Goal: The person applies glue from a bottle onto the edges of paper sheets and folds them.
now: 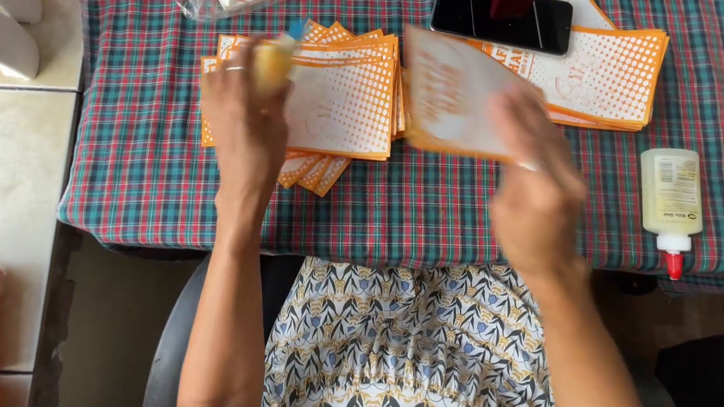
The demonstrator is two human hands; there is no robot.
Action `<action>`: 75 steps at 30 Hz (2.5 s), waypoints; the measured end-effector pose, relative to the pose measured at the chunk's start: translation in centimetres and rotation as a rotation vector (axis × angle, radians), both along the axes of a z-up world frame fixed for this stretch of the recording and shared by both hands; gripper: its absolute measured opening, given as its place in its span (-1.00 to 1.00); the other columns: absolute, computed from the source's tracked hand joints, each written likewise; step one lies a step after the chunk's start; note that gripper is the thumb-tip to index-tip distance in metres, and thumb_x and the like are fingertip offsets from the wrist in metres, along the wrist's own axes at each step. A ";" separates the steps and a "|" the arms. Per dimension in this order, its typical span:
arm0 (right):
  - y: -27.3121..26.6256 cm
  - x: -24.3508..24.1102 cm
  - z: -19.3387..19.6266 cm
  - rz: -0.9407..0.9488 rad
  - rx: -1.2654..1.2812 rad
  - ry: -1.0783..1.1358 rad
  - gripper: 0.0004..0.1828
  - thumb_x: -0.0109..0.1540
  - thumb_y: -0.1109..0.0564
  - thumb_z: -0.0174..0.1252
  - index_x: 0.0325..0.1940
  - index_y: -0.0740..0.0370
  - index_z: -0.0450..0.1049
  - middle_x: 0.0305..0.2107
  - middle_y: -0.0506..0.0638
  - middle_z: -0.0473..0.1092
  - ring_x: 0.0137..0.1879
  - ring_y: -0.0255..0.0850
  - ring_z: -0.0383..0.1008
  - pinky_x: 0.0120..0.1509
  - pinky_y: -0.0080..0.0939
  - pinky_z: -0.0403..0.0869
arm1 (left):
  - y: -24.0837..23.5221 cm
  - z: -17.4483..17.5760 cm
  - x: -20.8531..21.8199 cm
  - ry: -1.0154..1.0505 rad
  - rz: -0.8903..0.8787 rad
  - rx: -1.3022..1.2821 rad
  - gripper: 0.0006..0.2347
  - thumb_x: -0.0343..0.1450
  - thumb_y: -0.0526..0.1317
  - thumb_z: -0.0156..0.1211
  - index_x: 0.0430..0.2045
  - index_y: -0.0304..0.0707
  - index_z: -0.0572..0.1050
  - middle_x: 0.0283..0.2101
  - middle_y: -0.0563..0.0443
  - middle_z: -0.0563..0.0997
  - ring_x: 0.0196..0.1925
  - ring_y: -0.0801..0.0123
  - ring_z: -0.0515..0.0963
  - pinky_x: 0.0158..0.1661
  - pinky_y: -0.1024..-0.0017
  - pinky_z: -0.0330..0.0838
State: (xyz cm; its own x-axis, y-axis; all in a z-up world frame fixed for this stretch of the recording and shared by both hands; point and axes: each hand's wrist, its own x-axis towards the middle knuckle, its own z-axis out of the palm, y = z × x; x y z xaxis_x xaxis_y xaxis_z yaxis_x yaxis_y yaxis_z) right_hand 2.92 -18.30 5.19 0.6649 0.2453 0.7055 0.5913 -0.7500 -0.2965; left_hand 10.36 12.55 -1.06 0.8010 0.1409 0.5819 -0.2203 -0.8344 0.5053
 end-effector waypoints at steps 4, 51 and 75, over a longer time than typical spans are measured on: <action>8.4 5.1 -2.6 0.015 -0.077 -0.248 -0.47 0.20 0.47 0.06 0.22 0.19 0.56 0.17 0.14 0.44 0.29 0.16 0.44 0.39 0.17 0.41 | 1.6 2.4 -1.2 -0.271 0.178 -0.270 -0.50 0.53 -0.40 0.37 0.34 -0.08 0.27 0.05 -0.14 0.52 0.05 0.13 0.55 0.11 0.25 0.48; -11.4 -7.7 -2.1 -0.019 0.134 0.297 -0.47 0.19 0.62 -0.20 -0.02 0.40 0.62 -0.05 0.23 0.53 0.19 0.20 0.52 0.23 0.14 0.51 | -16.1 3.0 -5.0 0.326 -0.801 -0.067 -0.87 0.46 -0.18 0.29 -0.25 -0.15 0.71 -0.13 0.01 0.74 0.06 0.17 0.63 -0.10 0.31 0.41; -18.5 -5.3 1.1 -0.621 0.077 0.766 -0.27 0.17 0.12 0.46 0.36 0.45 0.43 -0.07 0.24 0.51 -0.12 0.04 0.54 -0.03 0.08 0.48 | -24.8 -0.7 -8.4 0.234 -0.567 0.241 -0.43 0.39 -0.13 0.36 0.20 -0.59 0.32 -0.14 -0.23 0.47 -0.19 0.06 0.48 -0.23 0.20 0.49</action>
State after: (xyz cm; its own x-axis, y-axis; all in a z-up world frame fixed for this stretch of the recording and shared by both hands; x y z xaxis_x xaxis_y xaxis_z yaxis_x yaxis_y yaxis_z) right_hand -2.34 -36.82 6.28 0.9435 -0.3299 0.0303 -0.2723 -0.8245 -0.4960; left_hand 1.93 -12.28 -1.74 0.8220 -0.4529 0.3453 -0.5660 -0.7170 0.4068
